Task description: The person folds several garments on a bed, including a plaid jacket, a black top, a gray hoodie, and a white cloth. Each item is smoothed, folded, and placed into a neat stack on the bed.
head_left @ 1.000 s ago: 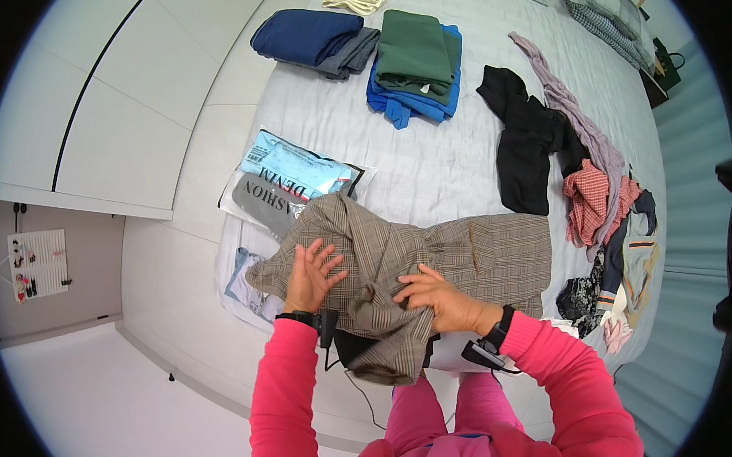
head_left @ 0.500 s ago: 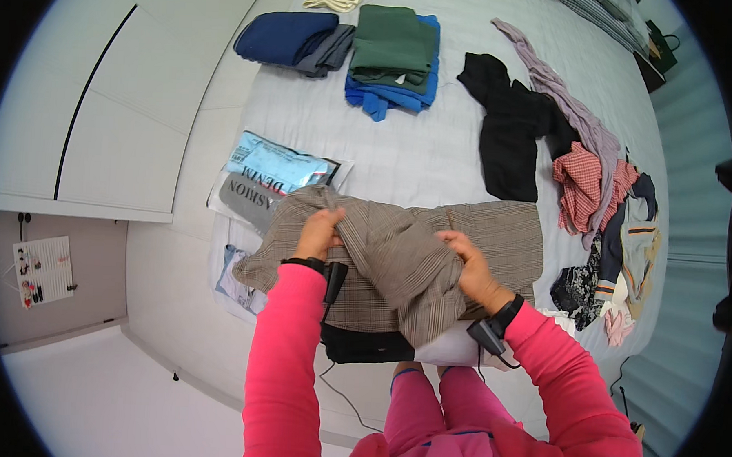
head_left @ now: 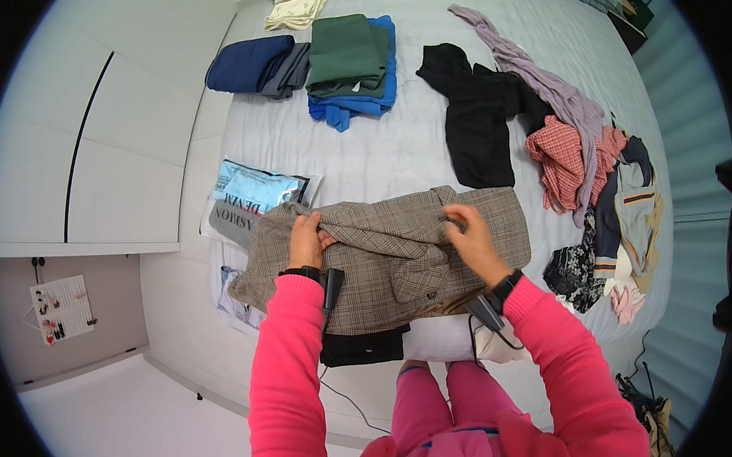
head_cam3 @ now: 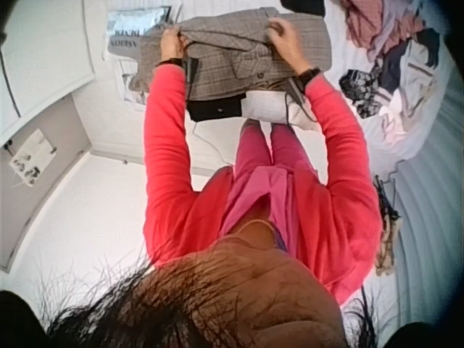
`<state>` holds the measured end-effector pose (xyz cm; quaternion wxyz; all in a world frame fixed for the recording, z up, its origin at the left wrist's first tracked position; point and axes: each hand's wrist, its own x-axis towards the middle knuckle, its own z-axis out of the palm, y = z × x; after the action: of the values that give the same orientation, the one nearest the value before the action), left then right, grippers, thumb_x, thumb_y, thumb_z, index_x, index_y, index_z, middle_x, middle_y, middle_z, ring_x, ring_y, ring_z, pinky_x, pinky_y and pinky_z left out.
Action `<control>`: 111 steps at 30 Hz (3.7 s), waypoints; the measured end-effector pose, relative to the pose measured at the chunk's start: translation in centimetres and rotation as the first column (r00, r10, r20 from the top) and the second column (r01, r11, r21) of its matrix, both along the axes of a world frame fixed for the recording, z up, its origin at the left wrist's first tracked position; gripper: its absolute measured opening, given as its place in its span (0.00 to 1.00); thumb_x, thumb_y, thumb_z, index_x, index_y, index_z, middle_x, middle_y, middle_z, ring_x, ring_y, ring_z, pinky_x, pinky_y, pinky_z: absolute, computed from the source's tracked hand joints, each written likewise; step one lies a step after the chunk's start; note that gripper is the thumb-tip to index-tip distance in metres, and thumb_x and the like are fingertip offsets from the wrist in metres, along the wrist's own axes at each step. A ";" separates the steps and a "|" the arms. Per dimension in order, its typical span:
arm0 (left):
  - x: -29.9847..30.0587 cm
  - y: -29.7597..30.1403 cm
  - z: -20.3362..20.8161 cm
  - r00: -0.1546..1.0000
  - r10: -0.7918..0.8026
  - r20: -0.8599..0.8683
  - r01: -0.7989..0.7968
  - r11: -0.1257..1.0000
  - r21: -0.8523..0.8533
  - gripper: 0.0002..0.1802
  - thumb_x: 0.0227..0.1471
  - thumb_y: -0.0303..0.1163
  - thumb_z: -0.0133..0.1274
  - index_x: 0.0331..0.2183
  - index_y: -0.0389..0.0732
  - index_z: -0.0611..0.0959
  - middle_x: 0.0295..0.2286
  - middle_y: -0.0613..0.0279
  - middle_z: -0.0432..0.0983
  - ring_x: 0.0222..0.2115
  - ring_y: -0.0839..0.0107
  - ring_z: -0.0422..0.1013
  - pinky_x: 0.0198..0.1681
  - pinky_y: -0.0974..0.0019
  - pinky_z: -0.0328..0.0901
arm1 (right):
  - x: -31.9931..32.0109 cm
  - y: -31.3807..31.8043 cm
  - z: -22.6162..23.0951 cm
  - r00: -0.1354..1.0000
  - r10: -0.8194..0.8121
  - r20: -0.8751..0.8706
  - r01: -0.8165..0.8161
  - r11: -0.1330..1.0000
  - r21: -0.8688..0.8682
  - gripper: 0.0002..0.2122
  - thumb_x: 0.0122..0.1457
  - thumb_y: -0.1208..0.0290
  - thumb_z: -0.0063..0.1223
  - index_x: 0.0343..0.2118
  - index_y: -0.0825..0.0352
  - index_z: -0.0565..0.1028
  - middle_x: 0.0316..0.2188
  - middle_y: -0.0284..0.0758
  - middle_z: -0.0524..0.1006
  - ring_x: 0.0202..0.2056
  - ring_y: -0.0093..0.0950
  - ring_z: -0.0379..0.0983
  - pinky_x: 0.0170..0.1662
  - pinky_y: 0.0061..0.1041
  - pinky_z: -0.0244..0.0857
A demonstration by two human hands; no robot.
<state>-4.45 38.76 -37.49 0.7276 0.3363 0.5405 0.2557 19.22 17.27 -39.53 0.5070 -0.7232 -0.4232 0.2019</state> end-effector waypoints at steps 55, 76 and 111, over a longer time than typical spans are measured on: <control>-3.1 9.7 -2.2 0.257 -0.098 -0.961 0.966 0.009 0.258 0.12 0.38 0.23 0.51 0.31 0.42 0.75 0.30 0.59 0.73 0.33 0.55 0.69 0.42 0.51 0.59 | -0.5 3.3 11.0 0.746 0.106 0.657 0.111 0.953 -0.280 0.12 0.42 0.78 0.54 0.33 0.62 0.77 0.27 0.34 0.76 0.34 0.36 0.72 0.42 0.33 0.62; -4.1 6.5 -6.4 0.900 -0.302 0.314 0.409 0.834 -0.370 0.24 0.61 0.39 0.32 0.49 0.31 0.70 0.48 0.50 0.70 0.49 0.56 0.67 0.53 0.55 0.63 | -10.0 -2.9 10.7 0.651 0.512 0.560 -0.257 0.843 -0.472 0.17 0.46 0.75 0.49 0.41 0.57 0.77 0.26 0.30 0.67 0.32 0.29 0.66 0.40 0.29 0.57; -2.3 3.4 0.7 0.775 -0.176 -0.607 0.628 0.108 0.771 0.23 0.40 0.24 0.56 0.43 0.36 0.74 0.41 0.44 0.68 0.45 0.48 0.64 0.53 0.54 0.57 | -23.5 0.4 6.1 0.815 0.543 0.203 -0.346 0.737 -0.581 0.26 0.46 0.74 0.51 0.52 0.73 0.65 0.35 0.39 0.71 0.35 0.34 0.71 0.41 0.32 0.64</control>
<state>-6.74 42.12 -36.82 0.2912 0.8822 0.2759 0.2467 -4.25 17.69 -33.41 0.1418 -0.7314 -0.6009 0.2895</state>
